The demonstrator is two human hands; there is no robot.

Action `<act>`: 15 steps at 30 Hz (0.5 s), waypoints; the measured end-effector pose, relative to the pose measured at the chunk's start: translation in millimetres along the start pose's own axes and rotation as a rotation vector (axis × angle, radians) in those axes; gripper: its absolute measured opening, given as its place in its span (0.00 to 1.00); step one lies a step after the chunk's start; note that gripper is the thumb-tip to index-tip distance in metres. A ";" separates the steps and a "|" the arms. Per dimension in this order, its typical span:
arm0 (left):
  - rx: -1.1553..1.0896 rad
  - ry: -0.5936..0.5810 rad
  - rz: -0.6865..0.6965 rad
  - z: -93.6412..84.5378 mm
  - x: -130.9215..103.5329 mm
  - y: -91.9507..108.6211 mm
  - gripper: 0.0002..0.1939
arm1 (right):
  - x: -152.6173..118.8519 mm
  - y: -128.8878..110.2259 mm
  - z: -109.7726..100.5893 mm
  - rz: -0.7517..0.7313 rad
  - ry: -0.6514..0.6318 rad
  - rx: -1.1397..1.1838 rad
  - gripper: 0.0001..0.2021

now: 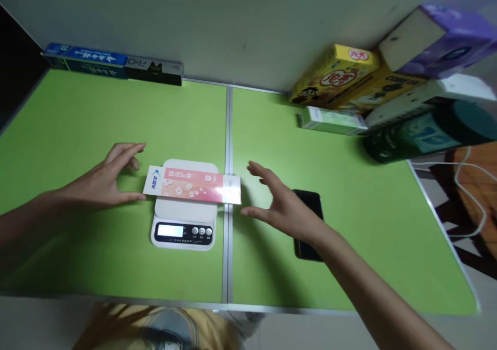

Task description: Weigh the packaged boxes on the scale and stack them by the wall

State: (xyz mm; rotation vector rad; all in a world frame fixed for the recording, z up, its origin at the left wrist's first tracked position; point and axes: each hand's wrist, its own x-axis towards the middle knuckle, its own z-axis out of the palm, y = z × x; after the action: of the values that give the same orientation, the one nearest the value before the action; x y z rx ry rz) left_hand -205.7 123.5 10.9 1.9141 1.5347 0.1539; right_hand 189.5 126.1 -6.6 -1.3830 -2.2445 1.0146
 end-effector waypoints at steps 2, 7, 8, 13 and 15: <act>-0.005 0.045 -0.001 -8.5 -2.5 -6.9 0.55 | -4.6 6.4 -8.3 0.012 0.047 0.010 0.40; -0.028 0.069 -0.040 -19.1 -9.4 -20.3 0.53 | -8.4 9.1 -11.3 0.056 0.043 0.038 0.38; -0.035 0.060 -0.046 -19.0 -10.3 -21.6 0.53 | -7.8 6.5 -9.3 0.054 0.026 0.040 0.38; -0.060 0.002 -0.027 -12.5 -9.9 -22.7 0.49 | -0.2 -12.3 2.3 0.013 -0.021 -0.047 0.37; -0.084 -0.012 0.024 -6.5 -6.5 -20.7 0.47 | 3.8 -17.4 6.9 -0.021 -0.006 -0.093 0.36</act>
State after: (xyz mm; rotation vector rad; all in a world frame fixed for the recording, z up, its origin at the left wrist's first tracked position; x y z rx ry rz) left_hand -227.9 122.1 6.2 1.8647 1.4743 0.2135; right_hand 172.3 121.7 0.6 -1.3921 -2.3325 0.9200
